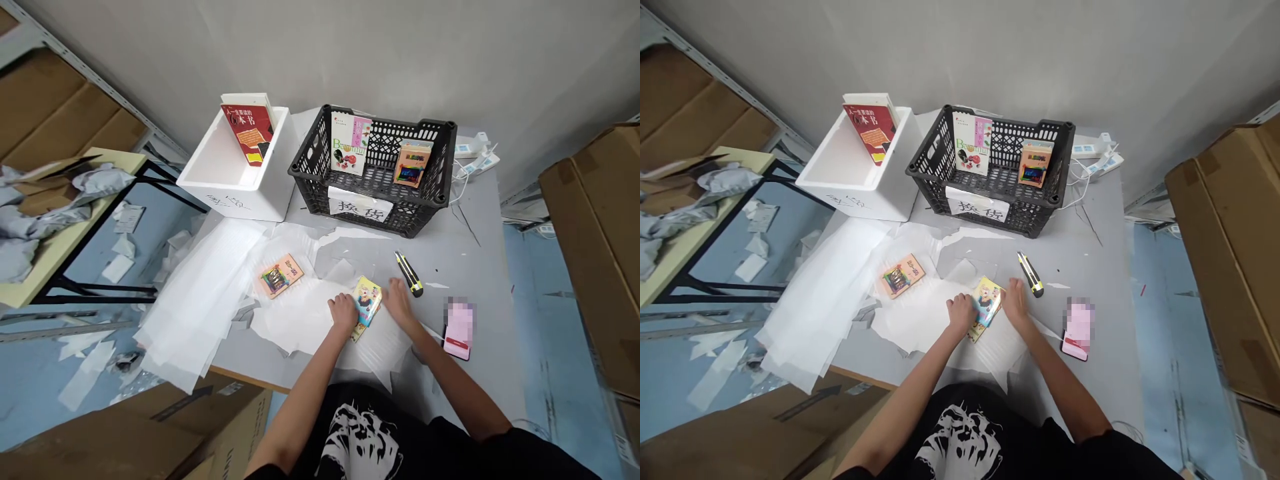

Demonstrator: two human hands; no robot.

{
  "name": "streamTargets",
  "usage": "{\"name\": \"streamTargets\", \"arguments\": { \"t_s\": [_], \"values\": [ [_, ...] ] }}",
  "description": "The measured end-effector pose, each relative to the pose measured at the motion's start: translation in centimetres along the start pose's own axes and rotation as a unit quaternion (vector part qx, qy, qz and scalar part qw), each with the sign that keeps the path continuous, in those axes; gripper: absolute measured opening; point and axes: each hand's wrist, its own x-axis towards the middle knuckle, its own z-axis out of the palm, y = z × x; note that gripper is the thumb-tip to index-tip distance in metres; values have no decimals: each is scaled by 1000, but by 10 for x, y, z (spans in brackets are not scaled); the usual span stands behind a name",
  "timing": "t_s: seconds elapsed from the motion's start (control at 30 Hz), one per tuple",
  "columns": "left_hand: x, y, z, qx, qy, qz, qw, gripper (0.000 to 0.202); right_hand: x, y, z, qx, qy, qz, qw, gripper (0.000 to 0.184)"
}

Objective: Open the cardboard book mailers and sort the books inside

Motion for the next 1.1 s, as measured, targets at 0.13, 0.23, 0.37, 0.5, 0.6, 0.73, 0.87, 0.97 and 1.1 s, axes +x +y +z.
{"name": "streamTargets", "arguments": {
  "t_s": [0.13, 0.23, 0.37, 0.5, 0.6, 0.73, 0.87, 0.97, 1.1],
  "values": [
    [-8, 0, 3, -33, -23, -23, 999, 32, -35, -12, 27, -29, -53, -28, 998, 35],
    [-7, -5, 5, -69, -44, -61, 995, 41, -40, -16, 39, -18, -44, -15, 999, 43],
    [-1, -6, 12, -141, -87, -101, 981, 48, -39, -21, 47, 29, -25, 31, 999, 51],
    [-3, -10, 22, -259, -104, -91, 956, 33, -40, -16, 47, 50, -21, 34, 998, 48],
    [-6, -27, 20, -382, -89, -72, 917, 29, -31, -9, 37, 54, -20, 8, 998, 37],
    [-2, -69, -4, -525, -22, -86, 847, 37, -10, -12, 19, -63, -58, -16, 996, 47],
    [14, -116, -39, -608, 60, -117, 783, 42, 3, -25, 10, -150, -151, 12, 977, 52],
    [24, -140, -54, -635, 90, -137, 755, 40, 4, -33, 8, -147, -185, 14, 972, 35],
    [20, -155, -53, -640, 89, -155, 747, 39, 1, -33, -10, -114, -219, -25, 969, 19]
  ]
}}
